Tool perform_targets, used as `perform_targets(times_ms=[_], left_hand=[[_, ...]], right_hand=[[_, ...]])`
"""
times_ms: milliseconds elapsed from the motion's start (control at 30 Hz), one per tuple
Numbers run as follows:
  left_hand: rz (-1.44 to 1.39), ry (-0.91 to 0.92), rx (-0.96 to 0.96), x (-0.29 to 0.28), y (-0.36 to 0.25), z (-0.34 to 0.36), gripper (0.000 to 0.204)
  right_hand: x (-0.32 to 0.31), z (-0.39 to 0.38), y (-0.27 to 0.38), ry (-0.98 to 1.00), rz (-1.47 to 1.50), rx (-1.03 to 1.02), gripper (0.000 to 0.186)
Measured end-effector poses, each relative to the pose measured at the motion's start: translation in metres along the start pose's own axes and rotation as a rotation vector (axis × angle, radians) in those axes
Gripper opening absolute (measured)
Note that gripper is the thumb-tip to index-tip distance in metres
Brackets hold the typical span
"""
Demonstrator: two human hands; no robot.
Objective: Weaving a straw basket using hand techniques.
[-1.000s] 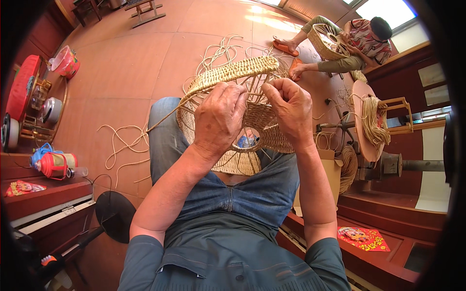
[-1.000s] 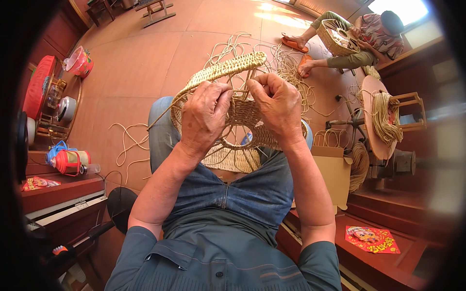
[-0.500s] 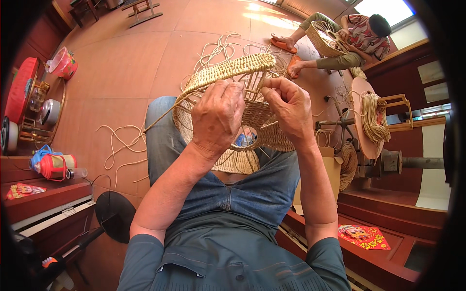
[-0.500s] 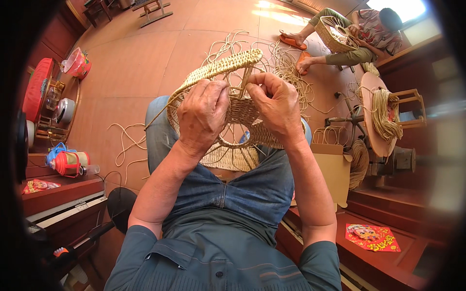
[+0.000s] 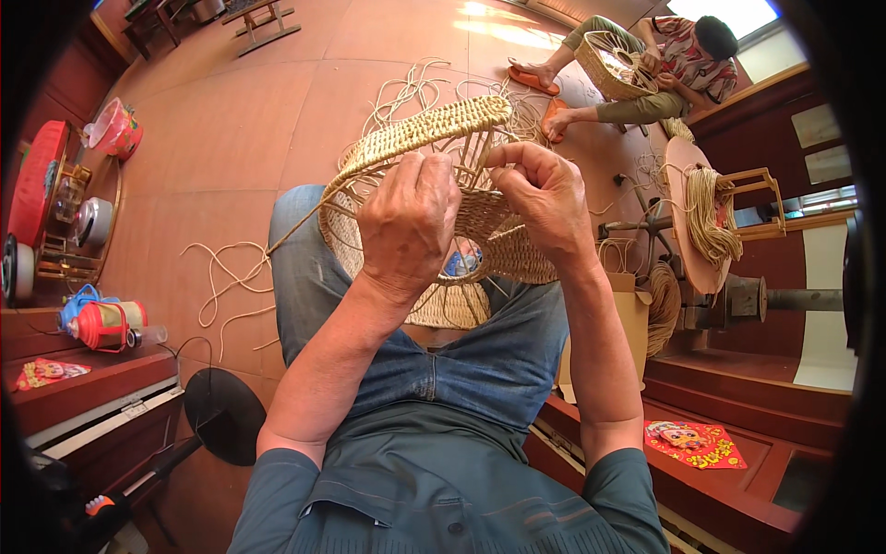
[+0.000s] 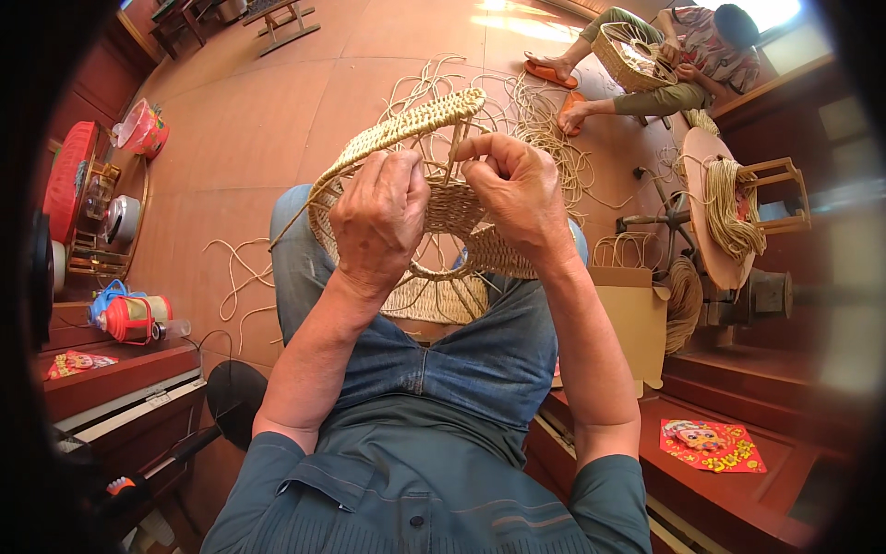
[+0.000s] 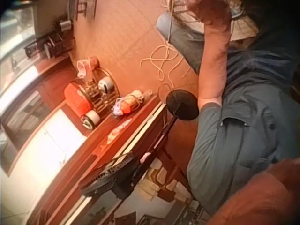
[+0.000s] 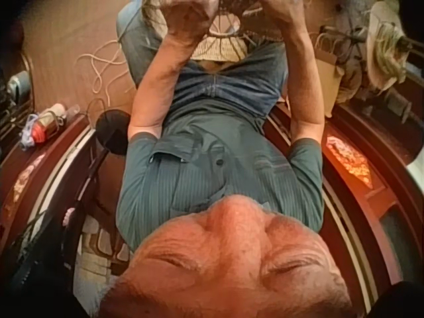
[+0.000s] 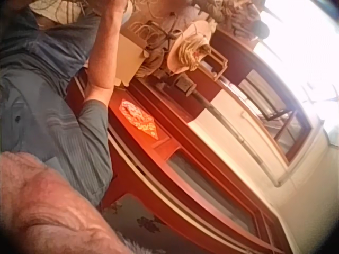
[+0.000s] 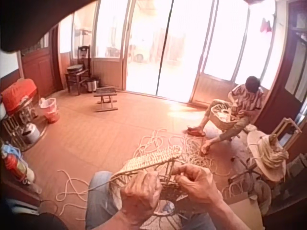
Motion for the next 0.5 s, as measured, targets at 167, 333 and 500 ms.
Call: perform_targets(times_ms=[167, 333, 500], left_hand=[[-0.062, 0.003, -0.033, 0.000, 0.003, 0.001, 0.009], [-0.217, 0.036, -0.121, 0.004, 0.011, 0.002, 0.006], [-0.176, 0.099, -0.095, 0.007, 0.011, 0.004, 0.006]], right_hand=[[0.001, 0.000, -0.001, 0.023, 0.037, 0.031, 0.014], [0.001, 0.000, 0.001, 0.015, 0.005, 0.005, 0.014], [0.002, -0.008, 0.007, -0.080, -0.119, -0.093, 0.016]])
Point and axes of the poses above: each hand's wrist, its own z-axis towards the middle knuckle, its own x-axis out of the palm, y = z × x, the point moved 9 cm from there along z, towards the middle knuckle, and after that the axes turned 6 degrees about -z, right-handed, at the moved point
